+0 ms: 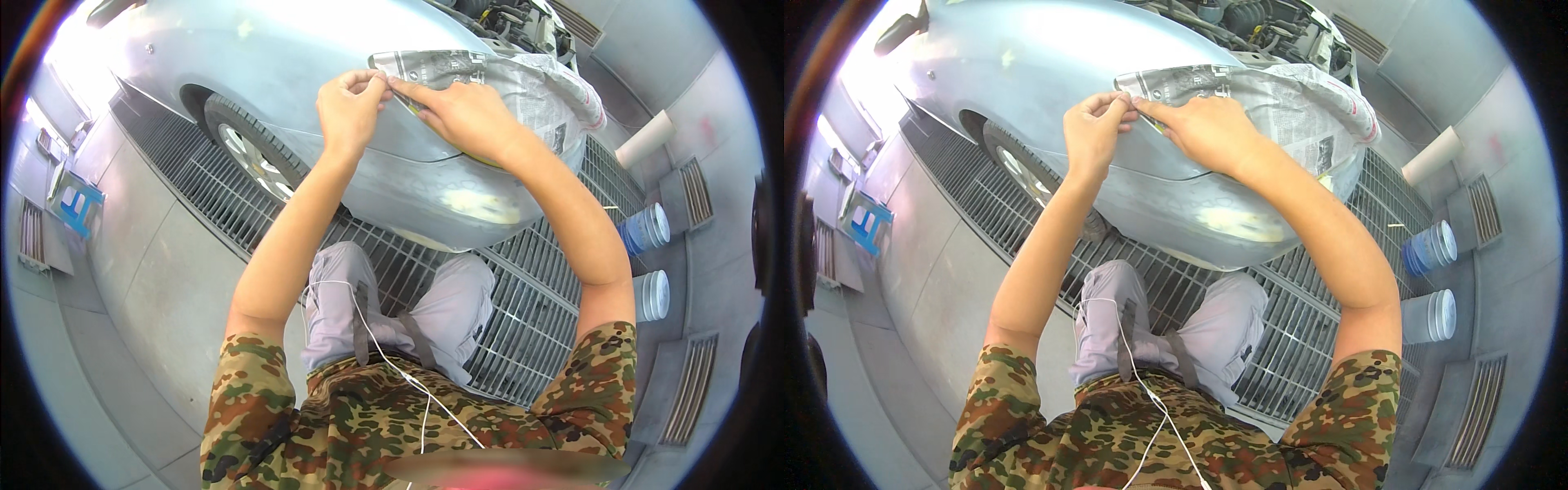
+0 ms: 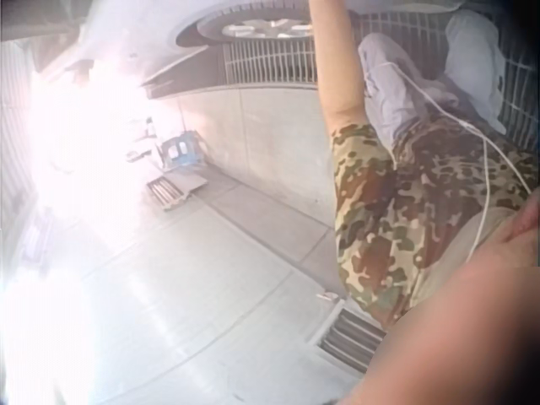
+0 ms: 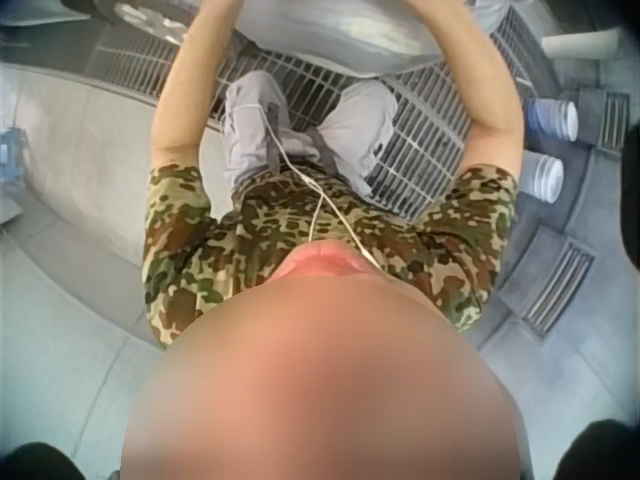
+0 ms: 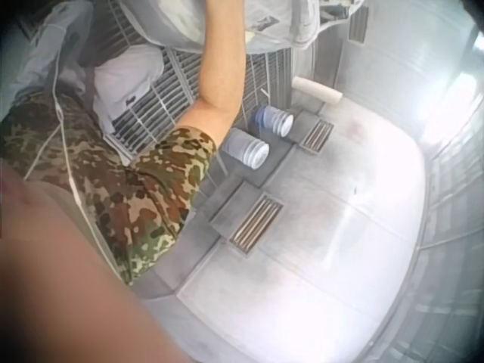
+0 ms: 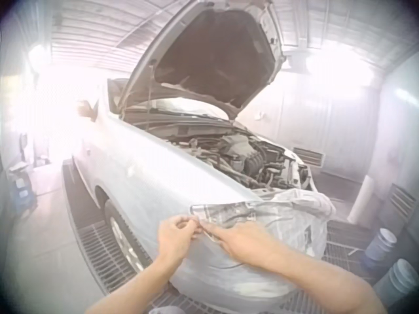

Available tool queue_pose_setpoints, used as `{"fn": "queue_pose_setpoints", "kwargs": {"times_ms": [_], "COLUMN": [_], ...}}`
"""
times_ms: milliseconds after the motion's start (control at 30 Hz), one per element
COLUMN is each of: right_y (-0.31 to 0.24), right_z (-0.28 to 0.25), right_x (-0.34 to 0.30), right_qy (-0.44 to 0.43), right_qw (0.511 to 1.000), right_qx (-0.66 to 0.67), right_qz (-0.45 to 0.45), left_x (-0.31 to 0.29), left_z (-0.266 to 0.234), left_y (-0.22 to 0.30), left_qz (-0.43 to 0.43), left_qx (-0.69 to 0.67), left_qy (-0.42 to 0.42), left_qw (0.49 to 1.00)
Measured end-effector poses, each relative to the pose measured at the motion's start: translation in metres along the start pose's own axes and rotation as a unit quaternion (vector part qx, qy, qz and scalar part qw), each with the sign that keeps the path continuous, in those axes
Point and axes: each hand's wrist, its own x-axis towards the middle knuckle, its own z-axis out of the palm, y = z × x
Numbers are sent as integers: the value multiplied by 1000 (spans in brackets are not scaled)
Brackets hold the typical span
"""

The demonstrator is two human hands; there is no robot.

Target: The person kneels in front of a silver car and applies yellow masking tape around the headlight and bumper area. They then place newspaper over the headlight and secure it with additional tape to protect it during painting.

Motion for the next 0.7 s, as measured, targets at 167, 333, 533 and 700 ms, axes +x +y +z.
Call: {"fn": "queue_pose_setpoints", "kwargs": {"times_ms": [167,333,533,700], "right_y": [-4,-11,-11,-10], "right_z": [6,6,10,19], "right_x": [2,4,5,2], "right_qy": [6,12,19,40], "right_qw": [997,995,990,990], "right_qx": [-75,-97,-137,-133], "right_qz": [-1,-3,-21,-24], "left_x": [2,9,17,19], "left_z": [-4,-23,-23,-36], "left_y": [1,5,-15,-41], "left_qz": [2,-17,484,558], "left_qx": [20,55,261,376], "left_qy": [-3,-39,69,-81], "left_qw": [1000,998,832,735]}}
